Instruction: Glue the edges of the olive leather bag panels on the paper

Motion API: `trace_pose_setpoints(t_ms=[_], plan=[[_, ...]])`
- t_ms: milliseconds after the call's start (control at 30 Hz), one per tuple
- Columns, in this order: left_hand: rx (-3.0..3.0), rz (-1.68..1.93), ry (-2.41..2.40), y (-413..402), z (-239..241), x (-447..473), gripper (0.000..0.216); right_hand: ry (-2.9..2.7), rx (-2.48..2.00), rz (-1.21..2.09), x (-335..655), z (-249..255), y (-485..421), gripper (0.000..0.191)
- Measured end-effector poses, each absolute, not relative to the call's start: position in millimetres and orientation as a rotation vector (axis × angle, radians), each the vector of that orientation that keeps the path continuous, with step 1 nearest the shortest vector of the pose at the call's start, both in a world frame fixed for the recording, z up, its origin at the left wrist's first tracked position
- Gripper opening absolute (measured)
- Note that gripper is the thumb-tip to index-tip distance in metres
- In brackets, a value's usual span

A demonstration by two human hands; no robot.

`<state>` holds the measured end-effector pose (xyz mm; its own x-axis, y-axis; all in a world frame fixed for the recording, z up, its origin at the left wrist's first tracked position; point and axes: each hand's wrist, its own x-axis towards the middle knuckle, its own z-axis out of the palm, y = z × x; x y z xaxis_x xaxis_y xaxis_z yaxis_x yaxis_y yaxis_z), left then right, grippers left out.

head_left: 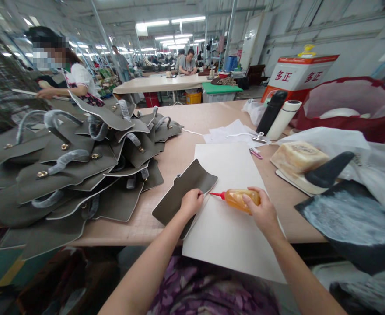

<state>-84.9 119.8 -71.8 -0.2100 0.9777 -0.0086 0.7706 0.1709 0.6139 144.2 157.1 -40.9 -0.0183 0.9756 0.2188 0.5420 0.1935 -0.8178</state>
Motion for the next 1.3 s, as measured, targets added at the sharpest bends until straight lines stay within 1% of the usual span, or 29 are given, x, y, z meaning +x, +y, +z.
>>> trace_pose_setpoints(t_ms=[433, 633, 833, 967, 1100, 1300], plan=[[1.647, 0.697, 2.05, 117, -68, -84, 0.018, -1.589, -1.498, 1.001, 138, -28, 127, 0.042], [1.648, 0.707, 2.045, 116, -68, -84, 0.018, -1.569, -1.468, 1.021, 138, -31, 120, 0.039], [1.653, 0.72, 2.037, 116, -70, -84, 0.018, -1.512, -1.468, 1.272, 136, -31, 109, 0.042], [1.642, 0.713, 2.039, 116, -69, -84, 0.018, -1.488, -1.479, 1.246, 135, -29, 104, 0.041], [1.634, 0.708, 2.04, 116, -68, -84, 0.018, -1.513, -1.474, 1.361, 133, -26, 96, 0.042], [1.647, 0.716, 2.036, 116, -69, -84, 0.018, -1.518, -1.472, 1.372, 131, -27, 88, 0.042]])
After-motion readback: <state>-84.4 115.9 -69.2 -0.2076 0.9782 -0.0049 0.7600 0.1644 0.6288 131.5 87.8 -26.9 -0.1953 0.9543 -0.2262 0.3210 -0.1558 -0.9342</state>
